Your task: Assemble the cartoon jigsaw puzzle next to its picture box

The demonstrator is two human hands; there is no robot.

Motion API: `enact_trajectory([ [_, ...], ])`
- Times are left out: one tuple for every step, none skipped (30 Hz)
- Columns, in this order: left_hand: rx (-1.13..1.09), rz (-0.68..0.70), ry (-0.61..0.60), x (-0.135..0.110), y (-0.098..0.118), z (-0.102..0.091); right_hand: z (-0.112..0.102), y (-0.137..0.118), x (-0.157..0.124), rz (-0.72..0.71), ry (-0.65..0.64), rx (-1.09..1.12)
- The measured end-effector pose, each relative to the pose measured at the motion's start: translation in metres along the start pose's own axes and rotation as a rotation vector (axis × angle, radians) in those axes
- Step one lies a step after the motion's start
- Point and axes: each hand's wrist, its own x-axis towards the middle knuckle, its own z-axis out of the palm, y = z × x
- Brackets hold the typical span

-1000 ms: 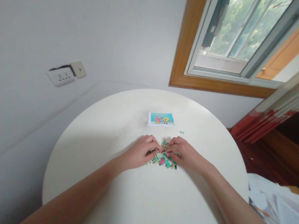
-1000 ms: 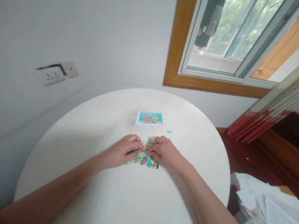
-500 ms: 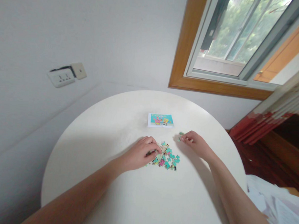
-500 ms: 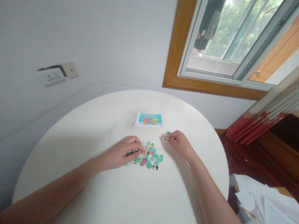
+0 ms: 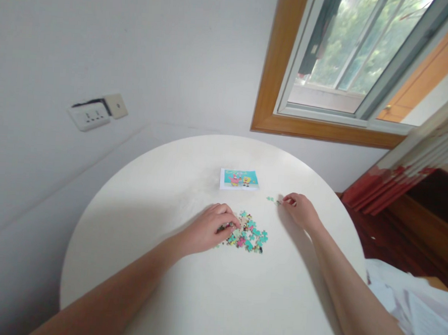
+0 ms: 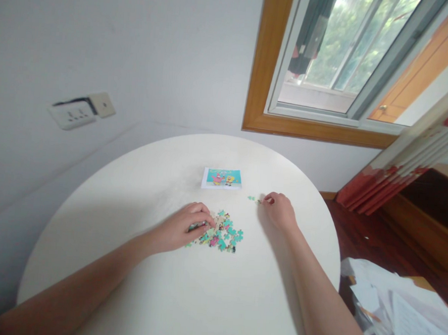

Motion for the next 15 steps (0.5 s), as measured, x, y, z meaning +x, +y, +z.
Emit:
enact_trajectory([
  [-0.002,0.002,0.003,0.0,0.0,0.0,0.001,0.001,0.0,-0.004,0.009,-0.002],
  [-0.004,0.004,0.003,0.0,0.0,0.0,0.002,0.001,0.0,-0.015,0.012,-0.002],
  [-0.007,0.006,0.004,0.0,0.0,0.0,0.003,0.001,0.0,-0.03,0.009,-0.003],
  [-0.008,0.007,0.005,0.0,0.0,0.0,0.004,0.0,-0.001,-0.046,0.001,-0.004],
  [-0.009,0.006,0.005,0.0,0.0,0.0,0.004,-0.001,-0.002,-0.06,-0.007,-0.006],
  [-0.009,0.006,0.005,0.0,0.0,0.0,0.005,-0.002,-0.002,-0.071,-0.01,-0.009],
  [-0.008,0.005,0.005,-0.001,0.0,0.0,0.005,-0.003,-0.003,-0.079,-0.003,-0.014],
  [-0.007,0.006,0.002,-0.001,0.0,0.0,0.004,-0.004,-0.003,-0.084,0.015,-0.02],
  [-0.006,0.007,0.001,-0.001,0.0,0.0,0.004,-0.006,-0.004,-0.089,0.04,-0.024],
  [-0.004,0.008,-0.001,-0.001,-0.001,0.001,0.002,-0.008,-0.005,-0.099,0.067,-0.022],
  [-0.003,0.008,-0.002,-0.001,-0.001,0.001,0.0,-0.011,-0.006,-0.118,0.091,-0.011],
  [-0.002,0.007,-0.001,-0.001,-0.001,0.001,-0.003,-0.015,-0.008,-0.151,0.106,0.013],
  [-0.003,0.006,-0.001,0.0,-0.001,0.001,-0.006,-0.019,-0.011,-0.198,0.101,0.053],
  [-0.007,0.005,0.001,0.0,-0.001,0.001,-0.009,-0.025,-0.015,-0.257,0.072,0.104],
  [-0.012,0.005,0.003,0.0,-0.001,0.001,-0.012,-0.031,-0.019,-0.322,0.013,0.162],
])
